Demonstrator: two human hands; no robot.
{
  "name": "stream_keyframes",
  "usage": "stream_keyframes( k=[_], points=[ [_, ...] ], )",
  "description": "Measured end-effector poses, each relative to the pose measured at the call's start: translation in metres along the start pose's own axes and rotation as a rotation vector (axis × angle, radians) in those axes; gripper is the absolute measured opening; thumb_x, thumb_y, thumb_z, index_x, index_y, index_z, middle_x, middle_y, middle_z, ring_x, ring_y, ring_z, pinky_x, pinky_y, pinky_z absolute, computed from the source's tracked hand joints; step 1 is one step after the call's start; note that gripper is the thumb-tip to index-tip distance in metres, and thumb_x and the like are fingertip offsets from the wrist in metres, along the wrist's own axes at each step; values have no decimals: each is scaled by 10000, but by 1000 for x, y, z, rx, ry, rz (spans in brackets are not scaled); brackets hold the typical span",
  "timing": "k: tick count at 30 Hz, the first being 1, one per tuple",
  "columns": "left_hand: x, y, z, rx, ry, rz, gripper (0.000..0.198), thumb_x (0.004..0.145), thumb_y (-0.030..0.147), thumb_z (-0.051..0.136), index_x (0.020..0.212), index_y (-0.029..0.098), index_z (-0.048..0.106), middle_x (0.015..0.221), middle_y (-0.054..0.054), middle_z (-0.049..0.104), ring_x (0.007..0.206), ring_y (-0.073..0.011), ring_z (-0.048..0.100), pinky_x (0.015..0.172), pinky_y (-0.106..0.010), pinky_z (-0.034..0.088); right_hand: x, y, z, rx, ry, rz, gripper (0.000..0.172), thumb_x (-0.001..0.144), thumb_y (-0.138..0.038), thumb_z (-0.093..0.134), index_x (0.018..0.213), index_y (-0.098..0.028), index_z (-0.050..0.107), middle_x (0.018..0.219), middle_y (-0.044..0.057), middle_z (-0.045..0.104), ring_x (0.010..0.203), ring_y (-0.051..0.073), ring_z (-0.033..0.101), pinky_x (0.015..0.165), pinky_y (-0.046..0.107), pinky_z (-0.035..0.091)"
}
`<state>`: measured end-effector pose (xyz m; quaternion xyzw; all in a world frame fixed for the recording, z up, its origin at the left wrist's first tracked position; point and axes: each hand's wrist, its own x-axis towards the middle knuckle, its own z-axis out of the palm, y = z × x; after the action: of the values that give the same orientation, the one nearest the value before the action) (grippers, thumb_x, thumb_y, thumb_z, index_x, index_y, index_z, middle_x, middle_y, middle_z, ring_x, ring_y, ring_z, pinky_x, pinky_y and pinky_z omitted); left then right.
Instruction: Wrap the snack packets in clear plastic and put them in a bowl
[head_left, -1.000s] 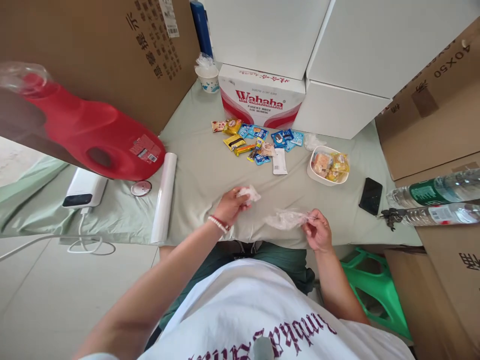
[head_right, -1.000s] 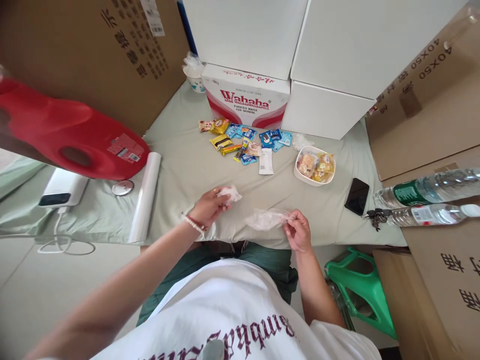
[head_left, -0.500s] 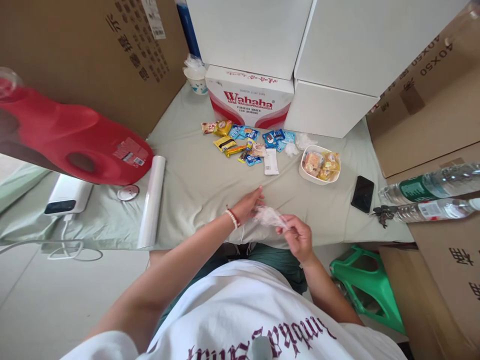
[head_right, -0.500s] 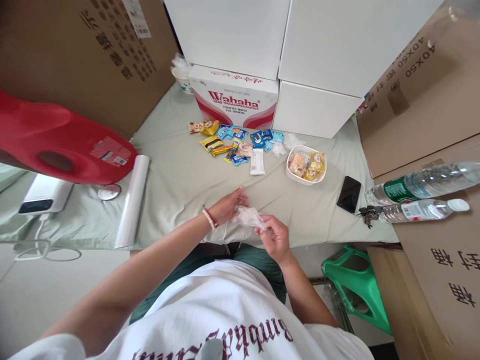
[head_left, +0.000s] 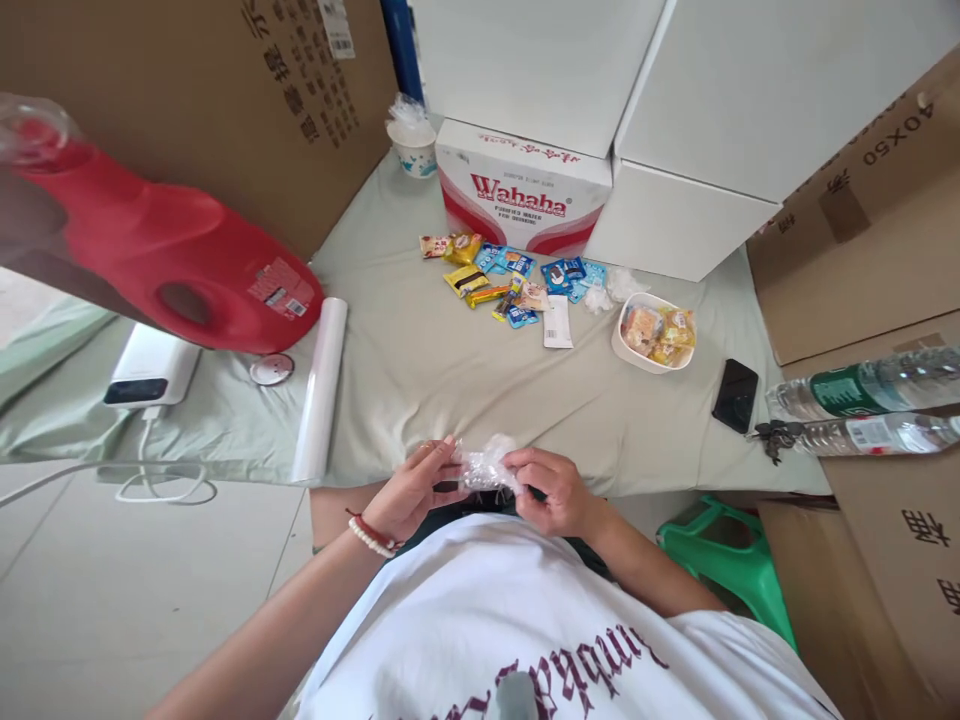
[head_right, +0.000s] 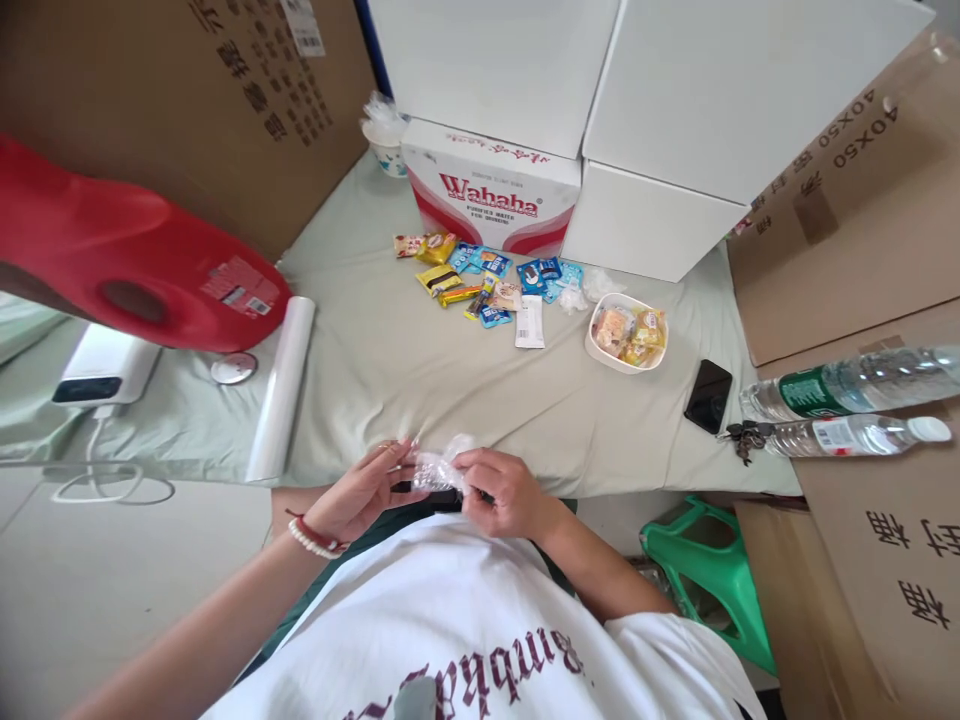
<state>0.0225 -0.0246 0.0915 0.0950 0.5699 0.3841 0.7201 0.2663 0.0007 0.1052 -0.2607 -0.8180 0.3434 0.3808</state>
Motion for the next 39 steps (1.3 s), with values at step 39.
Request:
stream_keyframes(
  k=[39],
  points=[
    [23,-6,21,-132,-31,324,535,632,553,939,819,192,590,858,-12,679,883,-146,648,772,-271,564,26,34,22,300,310,694,239,881,-440,746,959,-216,767,814,11,719,634,123,562,604,255,472]
  ],
)
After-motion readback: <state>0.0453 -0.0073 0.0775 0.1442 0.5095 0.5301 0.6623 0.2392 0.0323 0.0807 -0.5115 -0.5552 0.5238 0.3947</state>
